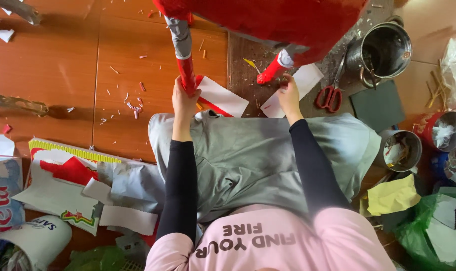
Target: Applying paper strips and adhesive to a horse-shaped figurine to build its form.
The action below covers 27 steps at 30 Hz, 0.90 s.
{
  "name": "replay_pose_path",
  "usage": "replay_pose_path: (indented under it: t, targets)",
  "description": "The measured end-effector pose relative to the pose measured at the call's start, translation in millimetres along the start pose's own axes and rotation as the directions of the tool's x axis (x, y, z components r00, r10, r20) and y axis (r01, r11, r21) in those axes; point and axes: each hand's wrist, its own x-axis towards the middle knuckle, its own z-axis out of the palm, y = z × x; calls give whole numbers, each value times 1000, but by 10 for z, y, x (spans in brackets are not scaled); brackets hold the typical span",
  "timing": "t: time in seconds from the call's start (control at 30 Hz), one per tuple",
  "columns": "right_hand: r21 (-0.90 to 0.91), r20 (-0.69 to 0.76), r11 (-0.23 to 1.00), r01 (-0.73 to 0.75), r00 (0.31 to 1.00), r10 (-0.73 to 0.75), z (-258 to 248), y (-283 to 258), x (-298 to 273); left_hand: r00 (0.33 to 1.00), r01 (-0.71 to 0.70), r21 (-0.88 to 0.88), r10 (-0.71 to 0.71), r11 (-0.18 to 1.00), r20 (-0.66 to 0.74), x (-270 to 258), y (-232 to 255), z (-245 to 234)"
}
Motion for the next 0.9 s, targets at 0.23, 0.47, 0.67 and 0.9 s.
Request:
replay_pose_path:
  t: [0.23, 0.47, 0.67, 0.9]
  targets:
    - [20, -37, 974, 228, 973, -227, 90, -774, -74, 1000, 28, -1, -28, 1000, 0, 41, -87, 38]
    - [-43, -127, 973, 227, 965, -231, 322, -609, 335, 999, -27, -4, 27, 1000, -23, -5, 170, -35]
    - [-56, -24, 967, 250, 968, -252, 276, -709, 439, 1000, 24, 125, -26, 992, 16, 24, 117, 17]
    - [-390, -189, 882, 266, 914, -359, 459, -626, -347, 999, 39, 149, -39, 988, -2, 45, -44, 98]
